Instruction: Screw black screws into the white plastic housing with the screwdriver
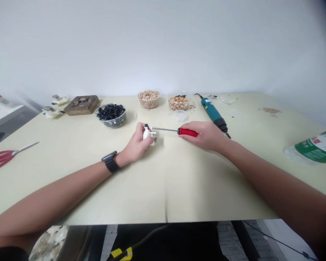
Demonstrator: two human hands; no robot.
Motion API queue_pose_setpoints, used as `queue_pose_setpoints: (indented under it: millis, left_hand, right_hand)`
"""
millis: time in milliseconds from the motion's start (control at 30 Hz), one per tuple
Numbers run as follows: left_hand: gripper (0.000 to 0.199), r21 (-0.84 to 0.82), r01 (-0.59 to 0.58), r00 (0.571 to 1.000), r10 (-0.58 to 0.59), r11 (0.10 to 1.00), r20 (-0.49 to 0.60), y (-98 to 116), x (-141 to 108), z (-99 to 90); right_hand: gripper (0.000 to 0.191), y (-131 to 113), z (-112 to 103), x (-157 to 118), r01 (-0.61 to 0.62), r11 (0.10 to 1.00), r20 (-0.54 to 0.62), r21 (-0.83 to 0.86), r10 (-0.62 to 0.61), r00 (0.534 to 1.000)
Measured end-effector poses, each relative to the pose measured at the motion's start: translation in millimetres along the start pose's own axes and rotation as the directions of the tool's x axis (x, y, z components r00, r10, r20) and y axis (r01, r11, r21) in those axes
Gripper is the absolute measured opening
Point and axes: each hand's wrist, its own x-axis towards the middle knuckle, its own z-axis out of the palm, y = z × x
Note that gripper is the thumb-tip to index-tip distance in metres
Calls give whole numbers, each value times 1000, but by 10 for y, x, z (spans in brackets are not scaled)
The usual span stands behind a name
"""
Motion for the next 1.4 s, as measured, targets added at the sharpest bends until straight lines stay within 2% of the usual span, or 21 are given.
queue_pose_setpoints:
  millis: [300,500,633,900,1100,1267,1400]
  left_hand:
    - [38,-88,30,1000,-30,996,7,-23,20,2]
    - [38,-133,32,999,-31,991,15,-37,27,-1]
    - [37,-124,36,999,-35,992,15,-21,18,-3]
    - [36,-51,26,999,-24,998,33,4,0,-22]
    - [38,-19,16,999,-15,1000,32,-6,-8,-24]
    - [40,54,-32,999,30,998,45,-21,1,-21]
    - [43,82,-56,997,51,995,66,-29,4,-28]
  right_hand:
    - [21,-39,-20,7,55,994,-18,-97,-57,998]
    - [27,-58,-95,15,129,925,-75,-356,-166,983]
    - [29,-57,-125,5,140,911,-60,-388,-176,983]
    - [29,20,-71,-10,145,947,-60,-285,-169,984]
    - [30,38,-75,8,93,991,-15,-96,-95,995]
    - [28,4,-162,53,-46,993,103,104,35,994]
    - [31,-12,-234,71,-226,938,239,262,164,957]
